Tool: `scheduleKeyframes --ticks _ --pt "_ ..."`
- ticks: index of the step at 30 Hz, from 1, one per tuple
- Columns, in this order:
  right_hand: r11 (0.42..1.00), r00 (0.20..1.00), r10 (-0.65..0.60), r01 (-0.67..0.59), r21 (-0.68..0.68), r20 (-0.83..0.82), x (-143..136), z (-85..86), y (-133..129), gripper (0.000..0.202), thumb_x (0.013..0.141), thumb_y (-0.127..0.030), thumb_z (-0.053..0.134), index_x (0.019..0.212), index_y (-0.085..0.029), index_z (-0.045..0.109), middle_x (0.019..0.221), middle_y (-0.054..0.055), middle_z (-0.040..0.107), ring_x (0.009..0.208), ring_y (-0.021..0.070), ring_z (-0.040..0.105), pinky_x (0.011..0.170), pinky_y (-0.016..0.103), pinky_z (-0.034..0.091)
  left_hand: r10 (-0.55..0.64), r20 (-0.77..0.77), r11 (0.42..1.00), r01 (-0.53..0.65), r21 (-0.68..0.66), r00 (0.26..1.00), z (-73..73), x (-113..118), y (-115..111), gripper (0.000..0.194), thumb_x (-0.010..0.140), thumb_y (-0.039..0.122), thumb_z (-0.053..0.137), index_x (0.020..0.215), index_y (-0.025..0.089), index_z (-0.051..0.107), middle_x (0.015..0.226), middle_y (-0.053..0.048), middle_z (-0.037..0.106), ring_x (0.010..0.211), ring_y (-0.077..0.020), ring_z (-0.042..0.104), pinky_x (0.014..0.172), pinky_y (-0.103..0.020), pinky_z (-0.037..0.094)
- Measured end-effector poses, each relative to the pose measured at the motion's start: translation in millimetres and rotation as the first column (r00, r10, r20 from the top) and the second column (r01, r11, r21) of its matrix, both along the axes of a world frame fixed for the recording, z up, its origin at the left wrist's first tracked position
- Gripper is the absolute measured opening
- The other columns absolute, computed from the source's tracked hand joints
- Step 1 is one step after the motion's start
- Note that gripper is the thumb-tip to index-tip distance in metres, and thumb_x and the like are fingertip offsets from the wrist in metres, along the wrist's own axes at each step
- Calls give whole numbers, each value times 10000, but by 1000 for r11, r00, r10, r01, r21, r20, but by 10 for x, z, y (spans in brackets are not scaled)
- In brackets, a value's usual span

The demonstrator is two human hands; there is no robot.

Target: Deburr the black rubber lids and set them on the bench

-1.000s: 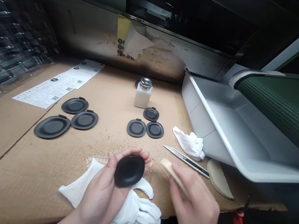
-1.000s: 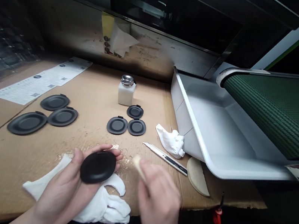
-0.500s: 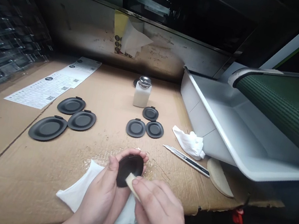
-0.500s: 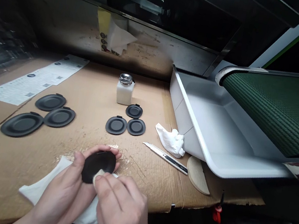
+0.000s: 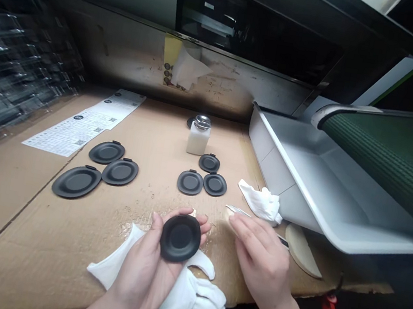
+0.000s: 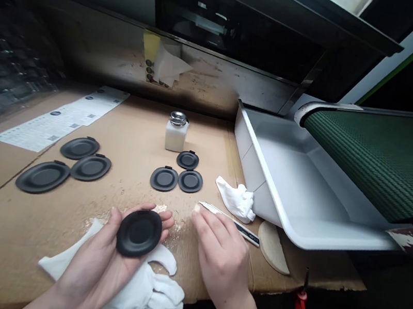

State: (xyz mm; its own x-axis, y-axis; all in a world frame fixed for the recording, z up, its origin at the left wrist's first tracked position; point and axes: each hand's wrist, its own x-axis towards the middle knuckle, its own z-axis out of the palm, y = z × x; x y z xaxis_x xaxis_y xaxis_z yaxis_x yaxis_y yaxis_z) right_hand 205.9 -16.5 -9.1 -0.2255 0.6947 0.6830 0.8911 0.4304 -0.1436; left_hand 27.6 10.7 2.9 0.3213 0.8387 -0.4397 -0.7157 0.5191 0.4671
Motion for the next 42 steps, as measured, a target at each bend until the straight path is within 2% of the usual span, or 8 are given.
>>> scheduleKeyframes --ticks 6,11,14,18,24,30,38,42 --pt "974 987 66 -33 -222 145 126 -99 -194 310 833 -360 551 1094 -201 609 1104 76 623 1012 229 559 841 396 501 25 139 1000 -24 -12 990 -69 -39 -20 296 887 322 410 1026 121 577 1027 -198 658 1048 -302 590 954 -445 411" --pt "954 968 -202 229 -192 150 375 -136 27 229 868 -277 473 1023 -181 612 1010 69 644 946 207 584 827 371 496 26 230 999 -17 -39 973 -87 -58 -21 294 881 284 430 1096 123 548 1052 -196 635 1018 -286 599 925 -431 421" --pt "923 931 -269 322 -208 247 484 -190 164 211 855 -285 492 986 -186 624 1011 64 640 947 220 583 798 372 502 29 234 999 -17 -50 972 -75 -76 -21 313 882 276 427 1147 144 530 1086 -179 625 966 -278 615 839 -410 466" --pt "932 934 -237 296 -210 266 521 -211 188 186 860 -317 476 902 -225 632 989 32 646 912 195 602 721 321 509 26 263 999 -17 -37 965 -84 -93 -35 326 879 271 435 1165 151 534 1121 -163 617 950 -270 618 808 -386 476" --pt "924 948 -275 307 -228 161 474 -173 123 224 876 -366 445 964 -230 600 908 31 665 787 179 639 637 284 505 12 276 997 10 -76 961 -111 -106 -27 334 866 290 462 1143 131 562 1170 -181 603 1024 -303 598 928 -419 430" --pt "897 955 -249 290 -333 161 384 -146 85 144 859 -299 481 926 -239 594 897 11 651 826 170 621 688 285 494 3 283 997 19 -77 959 -122 -117 -30 338 875 272 451 1172 134 535 1161 -194 611 1099 -320 553 964 -443 411" --pt "887 953 -286 303 -349 101 422 -164 47 184 883 -326 457 995 -234 570 954 31 645 865 188 615 727 314 494 -8 245 996 29 -82 969 -38 -134 -43 256 852 275 501 1055 164 611 1086 -144 653 1115 -317 542 958 -482 407" --pt "896 958 -285 279 -345 33 396 -156 64 183 889 -303 454 1010 -231 571 966 22 647 882 172 615 726 290 496 -51 156 995 37 91 986 -79 -126 -104 343 743 322 648 1062 194 641 1127 -110 630 1150 -283 500 999 -440 365"
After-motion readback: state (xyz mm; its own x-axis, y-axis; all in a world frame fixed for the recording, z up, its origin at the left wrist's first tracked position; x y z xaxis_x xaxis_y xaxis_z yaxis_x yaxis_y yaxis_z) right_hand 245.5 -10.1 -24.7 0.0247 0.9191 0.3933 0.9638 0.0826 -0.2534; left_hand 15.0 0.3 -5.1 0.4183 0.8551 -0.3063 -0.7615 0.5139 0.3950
